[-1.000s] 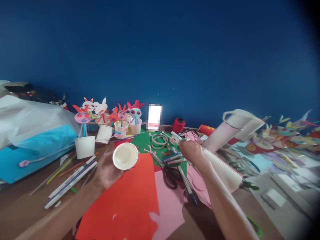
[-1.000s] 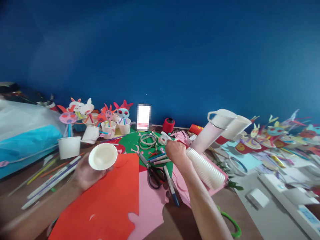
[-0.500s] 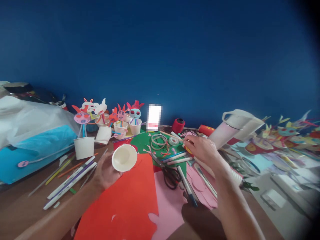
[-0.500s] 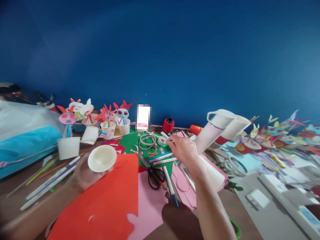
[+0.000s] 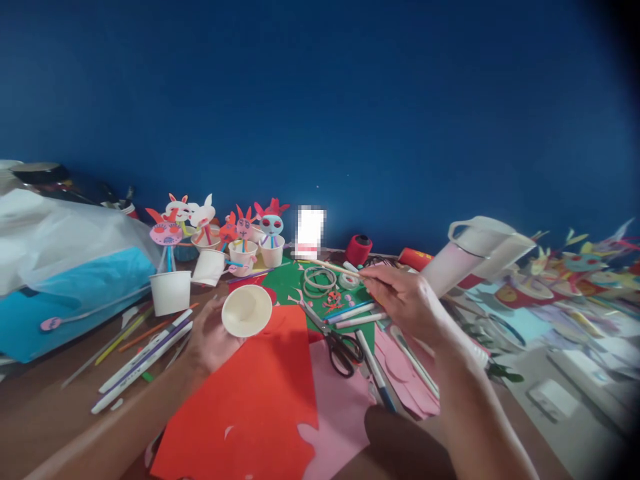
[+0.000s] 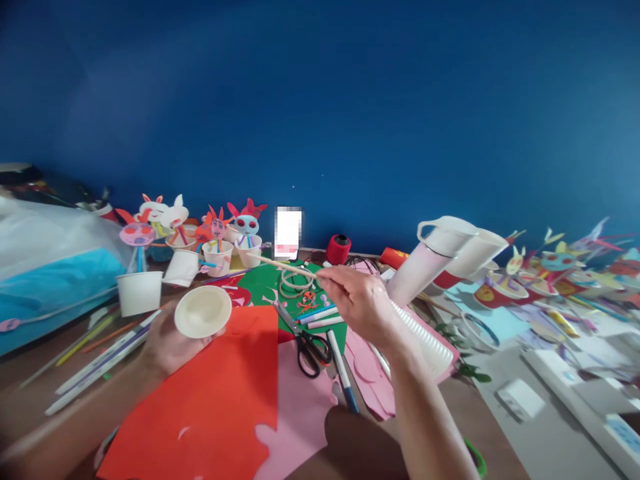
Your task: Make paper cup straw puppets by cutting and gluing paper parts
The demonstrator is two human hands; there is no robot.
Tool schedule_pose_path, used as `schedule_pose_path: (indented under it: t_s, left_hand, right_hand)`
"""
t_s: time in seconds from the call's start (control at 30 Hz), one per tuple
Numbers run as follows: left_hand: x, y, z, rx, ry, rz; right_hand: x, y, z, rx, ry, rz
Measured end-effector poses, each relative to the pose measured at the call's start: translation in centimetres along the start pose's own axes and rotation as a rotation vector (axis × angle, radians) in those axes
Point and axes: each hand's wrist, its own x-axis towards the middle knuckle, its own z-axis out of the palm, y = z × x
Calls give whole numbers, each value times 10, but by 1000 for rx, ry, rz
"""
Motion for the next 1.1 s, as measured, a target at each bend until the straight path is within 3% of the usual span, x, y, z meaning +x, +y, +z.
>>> schedule_pose_path:
  t_s: [0.1,0.2,0.47,0.57,0.7,1.1]
  left_hand:
    - [2,1,-1,-83,-83,-77]
    - [4,1,-4,-101,-89,-97]
    - [6,-1,-6,-100,-100,-142]
    - [5,-3,-5,-91,-99,-149]
    - [5,-5,-2,-76,-88,-177]
    - [5,-10,1,-20,-21,-190]
  right_hand:
    - [-4,-19,7,81,-52,-131]
    - [-8,-34,13,30,-108,-183]
    - [-14,-52,41,-354,-172,-186]
    - [-16,-59,50,-411,-220,-193]
    - [-18,-64,60,-437,-185,-165]
    - [-17,-75,57,-459,-365,-111]
